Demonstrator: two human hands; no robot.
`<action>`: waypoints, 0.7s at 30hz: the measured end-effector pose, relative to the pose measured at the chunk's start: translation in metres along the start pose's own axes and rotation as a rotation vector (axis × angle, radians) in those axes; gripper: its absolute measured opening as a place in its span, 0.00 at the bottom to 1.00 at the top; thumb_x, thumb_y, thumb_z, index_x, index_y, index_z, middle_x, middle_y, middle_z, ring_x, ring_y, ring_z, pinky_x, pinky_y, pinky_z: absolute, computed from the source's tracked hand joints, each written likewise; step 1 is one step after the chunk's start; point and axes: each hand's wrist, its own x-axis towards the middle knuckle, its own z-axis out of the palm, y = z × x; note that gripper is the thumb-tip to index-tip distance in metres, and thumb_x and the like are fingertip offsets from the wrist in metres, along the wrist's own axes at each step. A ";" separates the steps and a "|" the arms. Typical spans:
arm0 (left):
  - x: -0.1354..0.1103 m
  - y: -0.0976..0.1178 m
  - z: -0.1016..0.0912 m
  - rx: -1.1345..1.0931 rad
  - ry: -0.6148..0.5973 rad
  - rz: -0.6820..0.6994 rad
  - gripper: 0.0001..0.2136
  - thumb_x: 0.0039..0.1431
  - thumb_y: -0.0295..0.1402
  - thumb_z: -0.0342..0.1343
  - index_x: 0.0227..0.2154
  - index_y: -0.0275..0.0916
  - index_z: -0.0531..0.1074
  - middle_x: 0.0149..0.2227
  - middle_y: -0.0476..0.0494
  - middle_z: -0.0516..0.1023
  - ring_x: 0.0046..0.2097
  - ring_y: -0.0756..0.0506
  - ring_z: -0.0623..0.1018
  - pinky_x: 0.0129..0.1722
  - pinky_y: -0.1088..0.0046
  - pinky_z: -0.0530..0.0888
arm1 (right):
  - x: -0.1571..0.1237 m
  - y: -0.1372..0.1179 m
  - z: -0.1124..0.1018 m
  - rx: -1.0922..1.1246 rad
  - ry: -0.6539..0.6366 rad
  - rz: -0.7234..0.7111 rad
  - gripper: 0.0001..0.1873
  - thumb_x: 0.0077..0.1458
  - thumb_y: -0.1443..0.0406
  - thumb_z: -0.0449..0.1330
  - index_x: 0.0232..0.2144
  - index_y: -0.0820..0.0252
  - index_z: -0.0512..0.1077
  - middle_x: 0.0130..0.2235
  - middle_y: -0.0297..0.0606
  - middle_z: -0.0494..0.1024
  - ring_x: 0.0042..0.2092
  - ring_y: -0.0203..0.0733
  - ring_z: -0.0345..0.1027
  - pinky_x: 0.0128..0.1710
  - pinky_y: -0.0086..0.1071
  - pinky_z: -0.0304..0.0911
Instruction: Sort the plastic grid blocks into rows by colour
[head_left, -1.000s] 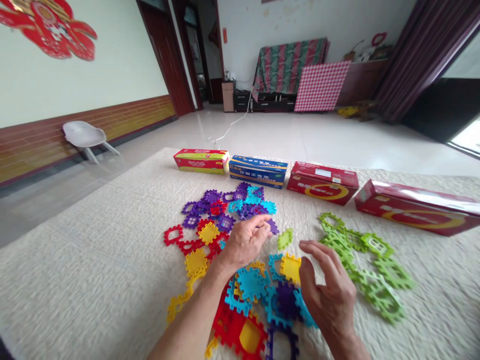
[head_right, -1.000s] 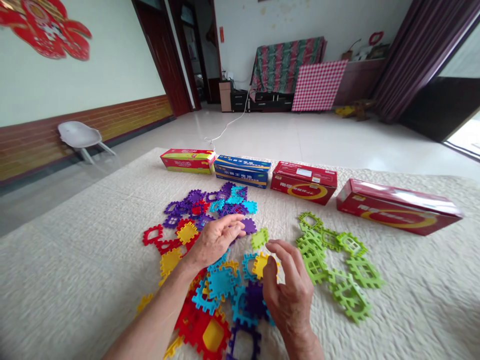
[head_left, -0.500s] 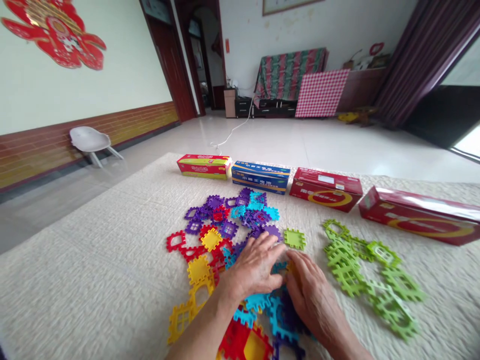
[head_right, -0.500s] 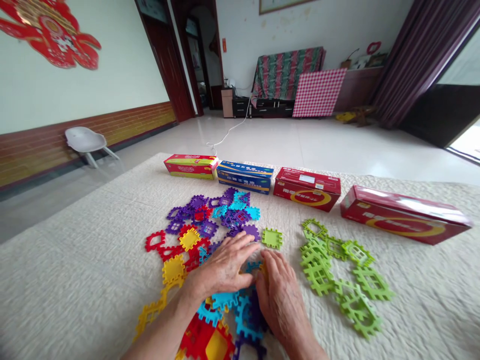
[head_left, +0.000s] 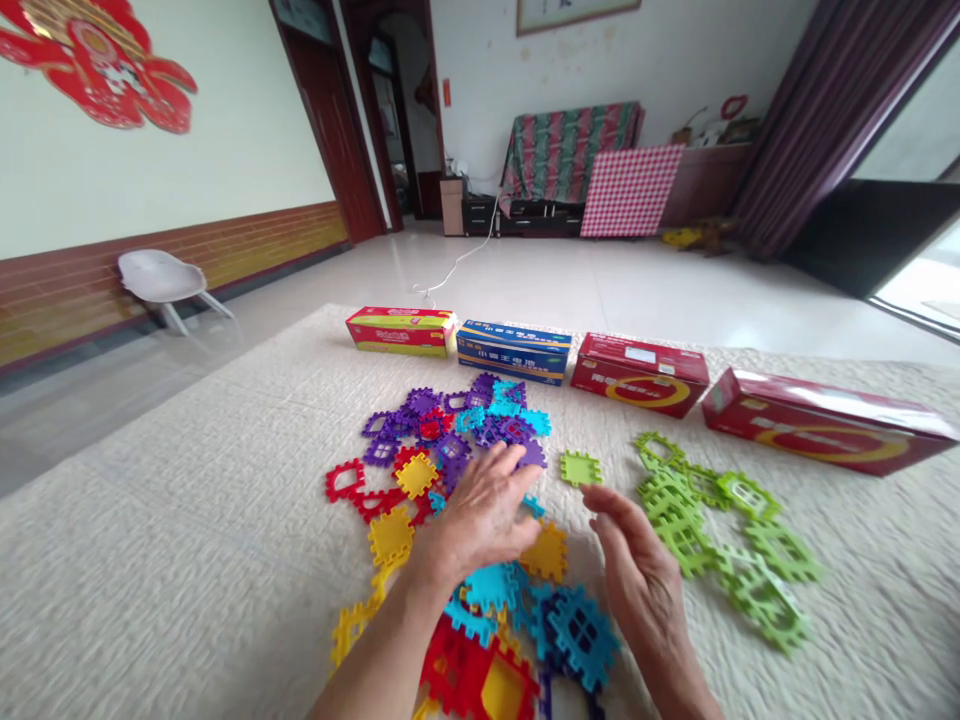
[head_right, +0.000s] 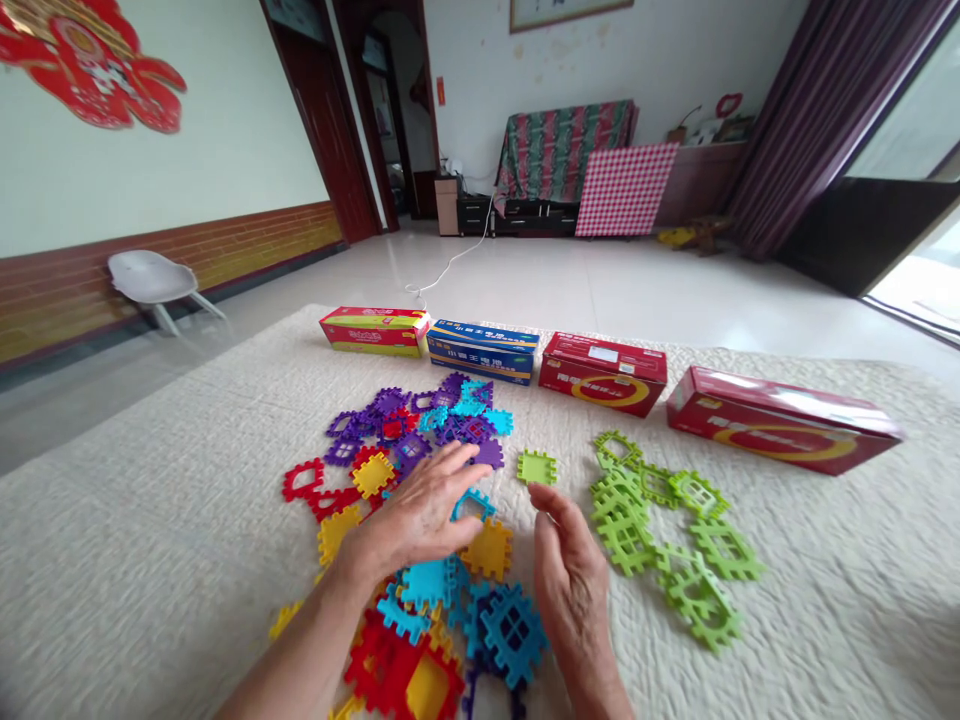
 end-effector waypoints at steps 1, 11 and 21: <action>0.000 0.007 0.003 -0.039 -0.062 0.053 0.29 0.53 0.40 0.56 0.59 0.43 0.61 0.66 0.38 0.54 0.67 0.36 0.52 0.63 0.49 0.57 | 0.001 0.002 -0.001 0.044 0.043 0.033 0.16 0.58 0.54 0.54 0.44 0.55 0.72 0.45 0.39 0.77 0.47 0.45 0.70 0.48 0.39 0.65; -0.001 0.031 0.030 -0.054 -0.318 0.113 0.35 0.43 0.42 0.60 0.57 0.37 0.62 0.68 0.34 0.48 0.69 0.34 0.46 0.64 0.48 0.52 | 0.000 -0.006 0.006 0.062 0.030 0.014 0.16 0.57 0.56 0.53 0.39 0.59 0.73 0.40 0.39 0.78 0.42 0.42 0.70 0.45 0.34 0.64; 0.002 -0.003 0.013 0.163 -0.102 -0.012 0.19 0.50 0.26 0.49 0.45 0.42 0.73 0.64 0.40 0.60 0.66 0.36 0.56 0.61 0.49 0.59 | -0.003 -0.006 0.009 -0.025 0.014 -0.095 0.14 0.61 0.61 0.50 0.39 0.59 0.73 0.37 0.36 0.79 0.40 0.39 0.71 0.41 0.30 0.63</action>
